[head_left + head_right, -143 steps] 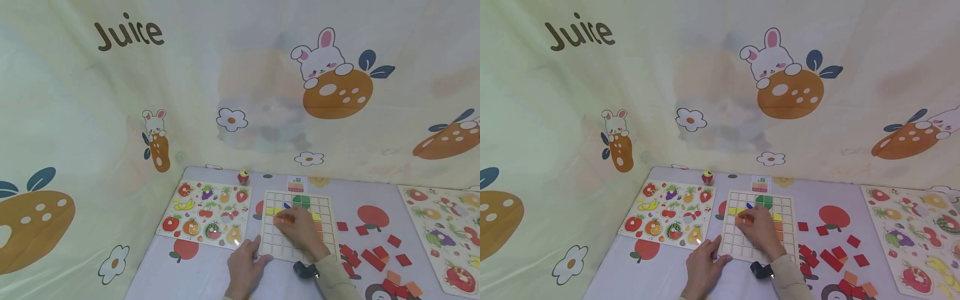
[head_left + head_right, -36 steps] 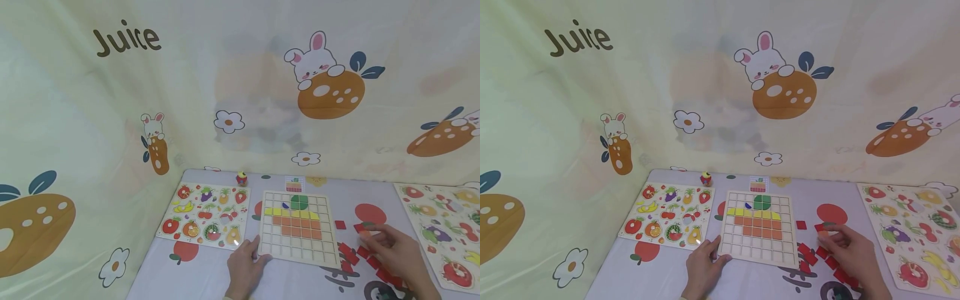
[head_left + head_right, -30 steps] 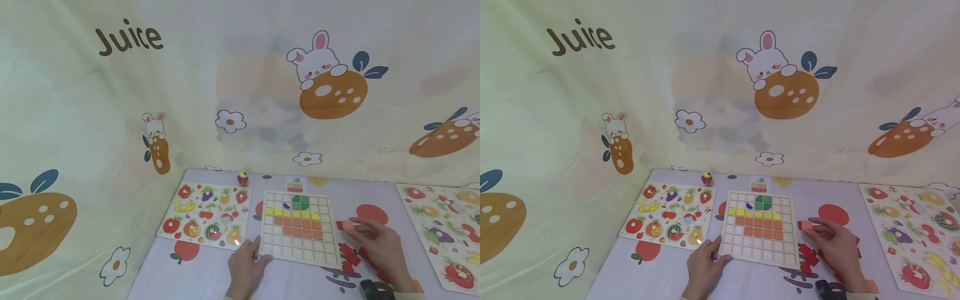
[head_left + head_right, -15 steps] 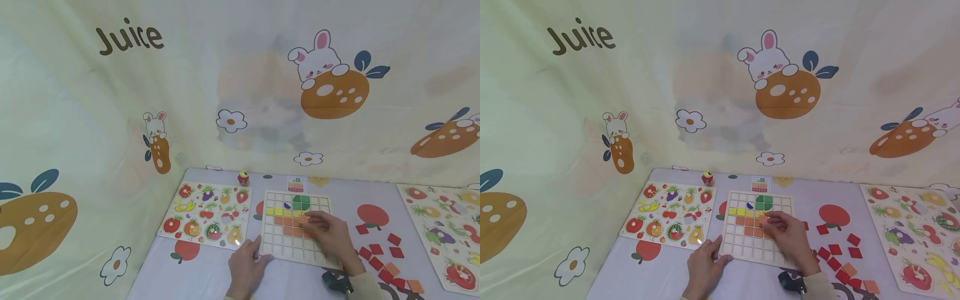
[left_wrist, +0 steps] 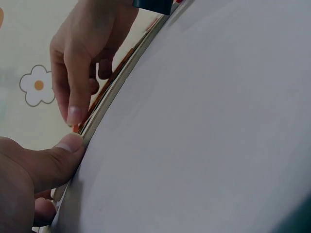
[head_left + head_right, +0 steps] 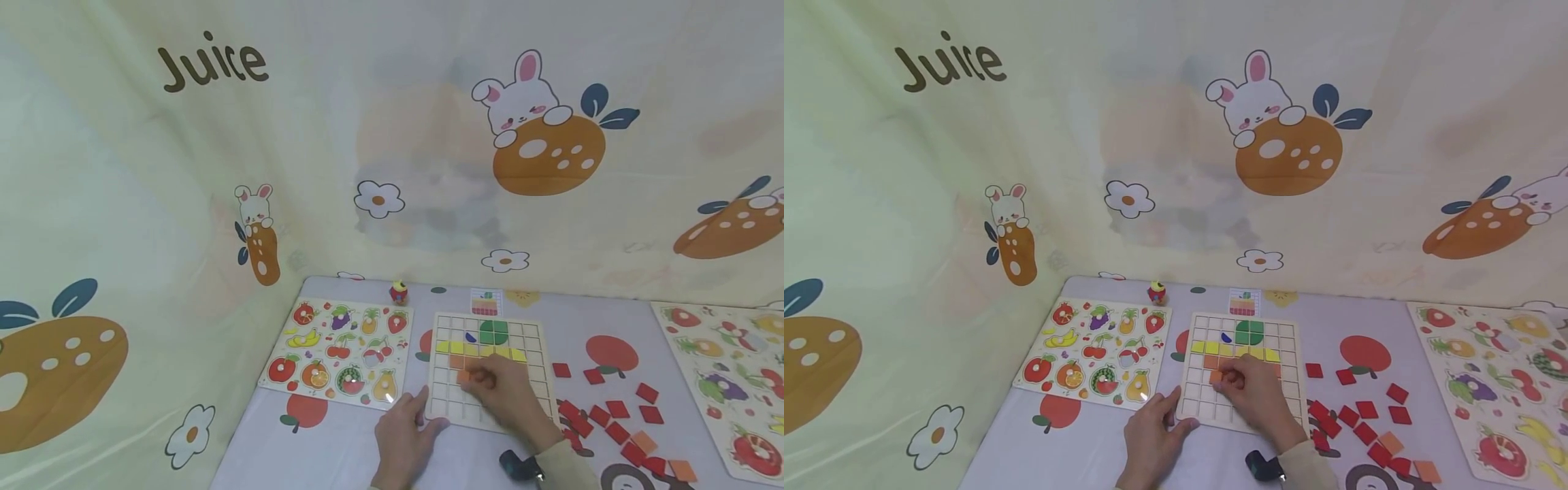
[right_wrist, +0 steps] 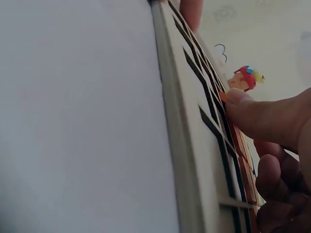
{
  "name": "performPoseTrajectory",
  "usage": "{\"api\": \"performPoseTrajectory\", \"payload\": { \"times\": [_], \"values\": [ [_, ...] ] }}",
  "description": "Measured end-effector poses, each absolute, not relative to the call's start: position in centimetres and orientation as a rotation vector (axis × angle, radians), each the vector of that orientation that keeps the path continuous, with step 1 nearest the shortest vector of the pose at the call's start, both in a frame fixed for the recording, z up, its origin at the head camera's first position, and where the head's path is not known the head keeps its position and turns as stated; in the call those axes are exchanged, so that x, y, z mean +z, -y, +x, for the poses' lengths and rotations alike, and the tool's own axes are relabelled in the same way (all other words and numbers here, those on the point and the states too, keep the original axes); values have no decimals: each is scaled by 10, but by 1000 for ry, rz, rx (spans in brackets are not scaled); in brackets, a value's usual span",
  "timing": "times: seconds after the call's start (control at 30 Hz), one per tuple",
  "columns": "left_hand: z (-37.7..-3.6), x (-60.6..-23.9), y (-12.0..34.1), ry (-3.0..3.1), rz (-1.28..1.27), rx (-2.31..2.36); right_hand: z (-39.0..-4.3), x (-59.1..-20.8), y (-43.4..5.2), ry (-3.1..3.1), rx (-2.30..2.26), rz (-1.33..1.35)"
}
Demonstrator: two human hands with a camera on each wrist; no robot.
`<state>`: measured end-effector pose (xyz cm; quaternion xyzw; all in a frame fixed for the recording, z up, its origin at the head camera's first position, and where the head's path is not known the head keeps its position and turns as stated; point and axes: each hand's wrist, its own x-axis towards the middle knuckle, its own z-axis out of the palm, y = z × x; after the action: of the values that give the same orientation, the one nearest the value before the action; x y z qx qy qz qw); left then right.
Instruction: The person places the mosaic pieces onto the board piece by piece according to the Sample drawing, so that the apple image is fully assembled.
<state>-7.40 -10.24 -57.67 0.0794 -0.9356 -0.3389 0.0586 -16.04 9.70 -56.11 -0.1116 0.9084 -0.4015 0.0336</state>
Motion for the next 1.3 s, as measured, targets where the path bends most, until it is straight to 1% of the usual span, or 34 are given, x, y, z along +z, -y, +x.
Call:
{"api": "performPoseTrajectory", "payload": {
  "times": [0.23, 0.93, 1.03, 1.13, 1.3],
  "values": [
    [-73, -573, 104, 2821, 196, -1014, -161, -556, -87, -2873, -1066, -345],
    [-75, -576, 104, 2804, 174, -1028, -166, -557, -83, -2902, -998, -384],
    [-74, -577, 104, 2812, 191, -1032, -164, -559, -91, -2858, -1068, -360],
    [-74, -578, 103, 2825, 222, -1041, -160, -558, -110, -2823, -1136, -291],
    [-73, -577, 100, 2833, 257, -1038, -153, -546, -166, -2861, -1100, -93]
  ]
}}
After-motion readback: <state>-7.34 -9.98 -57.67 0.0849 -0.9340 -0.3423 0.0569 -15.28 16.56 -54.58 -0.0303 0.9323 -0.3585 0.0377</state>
